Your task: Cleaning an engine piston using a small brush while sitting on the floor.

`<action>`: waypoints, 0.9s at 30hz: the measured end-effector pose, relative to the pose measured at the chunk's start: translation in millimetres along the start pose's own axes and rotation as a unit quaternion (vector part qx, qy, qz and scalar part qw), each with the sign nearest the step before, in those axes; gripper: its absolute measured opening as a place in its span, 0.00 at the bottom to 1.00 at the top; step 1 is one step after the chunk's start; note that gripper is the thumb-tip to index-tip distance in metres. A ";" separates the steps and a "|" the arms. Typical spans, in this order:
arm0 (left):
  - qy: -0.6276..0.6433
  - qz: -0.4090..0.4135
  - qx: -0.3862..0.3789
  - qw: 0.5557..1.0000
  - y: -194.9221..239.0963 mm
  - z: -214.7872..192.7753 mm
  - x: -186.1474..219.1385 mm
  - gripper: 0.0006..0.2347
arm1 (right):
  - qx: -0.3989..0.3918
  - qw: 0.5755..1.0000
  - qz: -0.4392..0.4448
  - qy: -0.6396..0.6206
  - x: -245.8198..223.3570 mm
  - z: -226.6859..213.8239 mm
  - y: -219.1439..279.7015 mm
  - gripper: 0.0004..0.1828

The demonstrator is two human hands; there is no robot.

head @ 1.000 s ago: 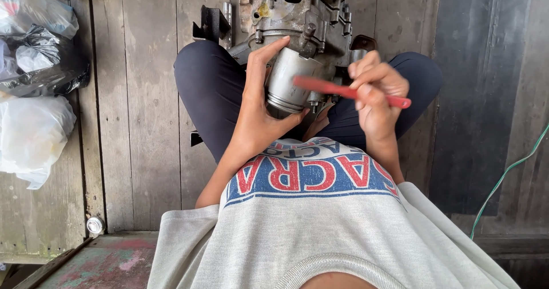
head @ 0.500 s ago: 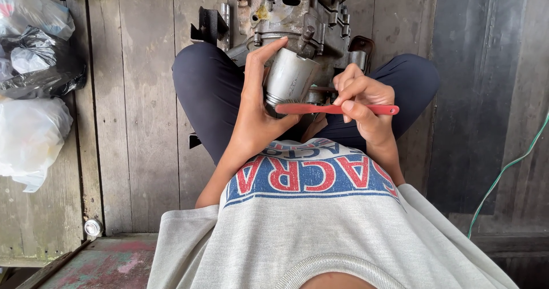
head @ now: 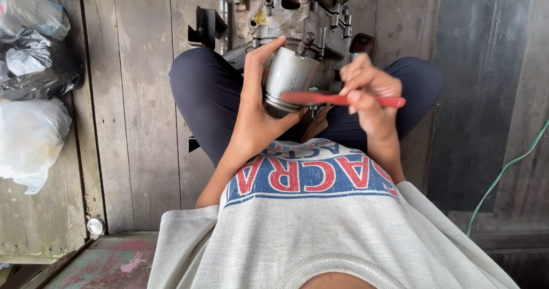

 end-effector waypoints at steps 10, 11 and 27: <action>-0.014 -0.003 -0.003 1.000 -15.3 -0.3 -6.9 0.43 | 0.030 0.999 0.028 -0.012 11.4 -0.7 -6.9 0.07; -0.012 -0.003 -0.002 1.000 -16.3 -0.9 -8.7 0.43 | 0.010 0.999 0.030 -0.013 12.7 1.2 -6.9 0.06; -0.020 -0.011 0.000 1.000 -26.8 1.2 -18.9 0.43 | 0.047 0.999 0.016 -0.013 27.1 -28.1 -19.3 0.08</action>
Point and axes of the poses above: each hand's wrist, its own y-axis away from the middle knuckle, its own z-axis out of the palm, x = y × z, the point moved 7 cm from there along -y, towards the middle knuckle, and after that the axes turned 13 degrees about y, right-handed, at the moved point
